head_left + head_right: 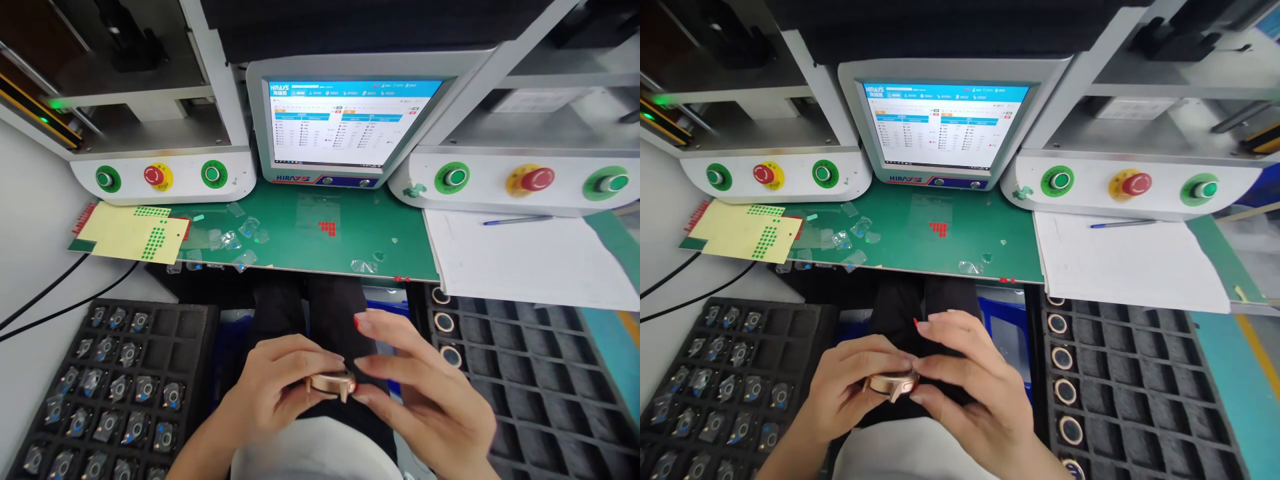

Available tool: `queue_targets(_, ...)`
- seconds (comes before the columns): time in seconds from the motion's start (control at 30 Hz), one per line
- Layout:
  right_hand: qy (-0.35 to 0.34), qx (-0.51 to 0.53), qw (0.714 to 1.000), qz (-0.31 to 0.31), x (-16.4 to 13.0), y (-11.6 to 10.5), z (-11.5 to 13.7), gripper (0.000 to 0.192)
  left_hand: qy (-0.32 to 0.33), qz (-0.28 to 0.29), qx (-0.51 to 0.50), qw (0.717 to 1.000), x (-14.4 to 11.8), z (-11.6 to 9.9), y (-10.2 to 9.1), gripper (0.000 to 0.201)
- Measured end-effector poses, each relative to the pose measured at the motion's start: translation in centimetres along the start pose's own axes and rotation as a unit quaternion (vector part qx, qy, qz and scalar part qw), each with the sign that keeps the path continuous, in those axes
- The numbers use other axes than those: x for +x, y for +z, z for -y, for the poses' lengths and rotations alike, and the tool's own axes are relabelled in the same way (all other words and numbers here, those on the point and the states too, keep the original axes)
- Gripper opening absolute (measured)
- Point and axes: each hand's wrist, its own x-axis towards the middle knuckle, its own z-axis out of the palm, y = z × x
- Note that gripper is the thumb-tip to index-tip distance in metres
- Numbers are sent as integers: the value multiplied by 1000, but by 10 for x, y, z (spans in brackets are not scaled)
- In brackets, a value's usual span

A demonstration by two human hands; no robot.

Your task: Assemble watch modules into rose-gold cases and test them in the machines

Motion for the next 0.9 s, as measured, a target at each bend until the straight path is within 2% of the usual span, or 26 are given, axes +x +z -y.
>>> queue_targets(0.2,-51,-77,996,7,1,-3,2,7,7,0,-5,1000,0,4,-2,26)
queue_targets(0.27,-50,-70,995,48,4,-8,3,5,11,23,-15,1000,1,6,-4,28)
queue_targets(0.37,-51,-60,987,141,9,-15,5,6,17,66,-24,997,2,8,-8,32)
queue_targets(0.43,-63,-86,980,168,11,-16,5,8,16,74,-16,997,2,8,-8,30)
queue_targets(0.5,-78,-126,979,141,10,-13,5,9,14,53,8,998,0,8,-6,28)
queue_targets(0.63,-79,-175,981,42,1,-1,3,11,17,-7,47,999,-1,6,-2,27)
queue_targets(0.8,-4,-112,992,-51,-9,14,1,23,32,-23,48,998,-1,7,-2,25)
queue_targets(0.9,-13,-108,994,-31,-8,12,1,17,36,-19,54,998,-1,9,-2,26)
